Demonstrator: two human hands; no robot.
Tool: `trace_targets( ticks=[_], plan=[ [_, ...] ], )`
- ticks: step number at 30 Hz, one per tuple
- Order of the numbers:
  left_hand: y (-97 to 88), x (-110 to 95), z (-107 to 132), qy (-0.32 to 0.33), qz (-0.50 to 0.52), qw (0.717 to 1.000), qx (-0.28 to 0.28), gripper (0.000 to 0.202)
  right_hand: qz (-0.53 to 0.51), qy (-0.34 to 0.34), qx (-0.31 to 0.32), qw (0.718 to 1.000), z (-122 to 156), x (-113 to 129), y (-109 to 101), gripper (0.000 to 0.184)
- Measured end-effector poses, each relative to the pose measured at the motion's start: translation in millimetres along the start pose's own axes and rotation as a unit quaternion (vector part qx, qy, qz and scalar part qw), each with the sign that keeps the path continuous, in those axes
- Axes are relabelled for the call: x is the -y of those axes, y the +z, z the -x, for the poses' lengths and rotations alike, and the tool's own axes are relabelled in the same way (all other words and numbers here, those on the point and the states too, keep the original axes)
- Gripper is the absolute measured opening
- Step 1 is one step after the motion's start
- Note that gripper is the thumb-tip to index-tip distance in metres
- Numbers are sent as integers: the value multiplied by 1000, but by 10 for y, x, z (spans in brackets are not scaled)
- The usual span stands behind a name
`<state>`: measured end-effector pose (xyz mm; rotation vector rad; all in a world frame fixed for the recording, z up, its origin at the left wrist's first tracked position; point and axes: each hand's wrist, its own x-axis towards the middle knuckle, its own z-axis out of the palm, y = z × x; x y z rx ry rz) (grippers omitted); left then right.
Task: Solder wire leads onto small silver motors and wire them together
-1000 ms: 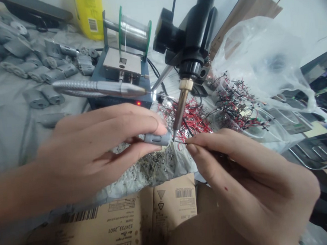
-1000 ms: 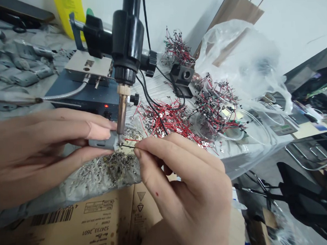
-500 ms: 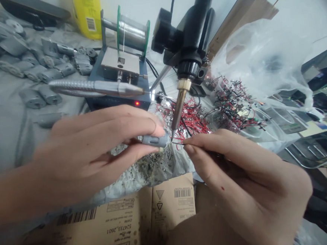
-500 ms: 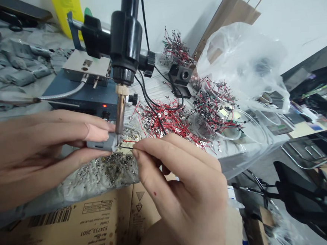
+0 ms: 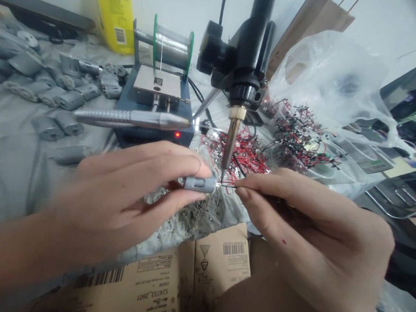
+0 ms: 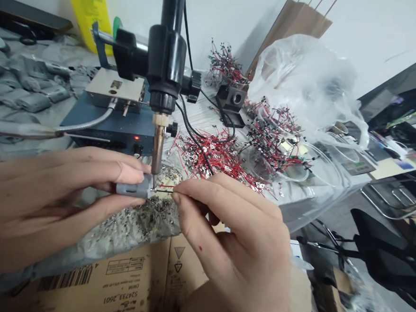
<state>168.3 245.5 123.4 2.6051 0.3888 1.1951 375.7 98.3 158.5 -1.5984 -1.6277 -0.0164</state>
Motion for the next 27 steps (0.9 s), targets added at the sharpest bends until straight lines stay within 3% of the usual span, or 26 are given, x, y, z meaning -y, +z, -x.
trace_targets(
  ticks=[9,27],
  plan=[
    [7,-22,-32,-23,69,997,4,19,-33,3,16,999,-47,64,-28,20],
    [22,-34,-61,-24,104,994,-38,10,-24,1,19,1000,-35,78,-25,17]
  ],
)
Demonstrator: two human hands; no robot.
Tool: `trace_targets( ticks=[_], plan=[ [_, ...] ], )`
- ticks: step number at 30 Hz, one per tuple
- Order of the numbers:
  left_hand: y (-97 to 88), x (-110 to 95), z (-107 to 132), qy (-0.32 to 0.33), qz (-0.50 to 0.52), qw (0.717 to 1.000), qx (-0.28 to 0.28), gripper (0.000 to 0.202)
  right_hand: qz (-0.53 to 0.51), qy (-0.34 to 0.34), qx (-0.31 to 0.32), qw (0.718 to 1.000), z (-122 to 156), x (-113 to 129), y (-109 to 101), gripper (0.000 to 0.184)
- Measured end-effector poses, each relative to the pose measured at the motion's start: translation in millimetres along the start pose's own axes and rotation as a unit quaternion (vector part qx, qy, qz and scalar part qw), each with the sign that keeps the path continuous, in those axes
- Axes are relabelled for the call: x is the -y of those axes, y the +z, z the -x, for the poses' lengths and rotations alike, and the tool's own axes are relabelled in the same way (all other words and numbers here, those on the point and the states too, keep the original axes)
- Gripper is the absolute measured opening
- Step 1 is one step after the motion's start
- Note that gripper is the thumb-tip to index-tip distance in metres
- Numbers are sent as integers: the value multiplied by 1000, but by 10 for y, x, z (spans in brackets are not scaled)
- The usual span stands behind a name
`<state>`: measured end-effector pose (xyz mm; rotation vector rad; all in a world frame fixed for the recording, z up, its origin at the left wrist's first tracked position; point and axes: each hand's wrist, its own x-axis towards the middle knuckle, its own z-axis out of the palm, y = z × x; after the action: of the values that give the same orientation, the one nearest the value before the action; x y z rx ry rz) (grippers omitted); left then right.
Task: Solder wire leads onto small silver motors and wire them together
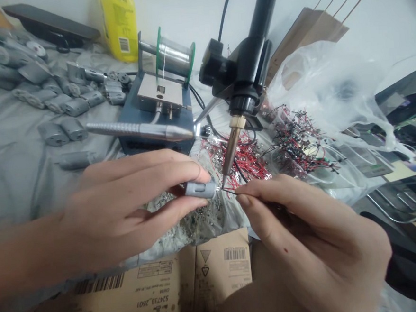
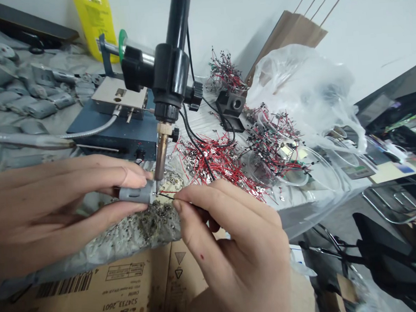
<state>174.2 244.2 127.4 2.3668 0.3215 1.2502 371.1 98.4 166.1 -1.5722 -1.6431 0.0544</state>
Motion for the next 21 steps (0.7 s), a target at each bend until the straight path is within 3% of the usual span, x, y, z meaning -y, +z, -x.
trace_targets(
  ticks=[15,19,21],
  plan=[
    [19,59,32,-5,-16,1000,25,13,-10,-16,8,1000,14,-2,3,20],
    [0,28,38,-33,3,999,23,13,1,-5,14,1000,-10,-22,-5,15],
    [-4,10,41,-80,63,995,8,13,13,-1,31,999,-6,-26,-48,12]
  ],
)
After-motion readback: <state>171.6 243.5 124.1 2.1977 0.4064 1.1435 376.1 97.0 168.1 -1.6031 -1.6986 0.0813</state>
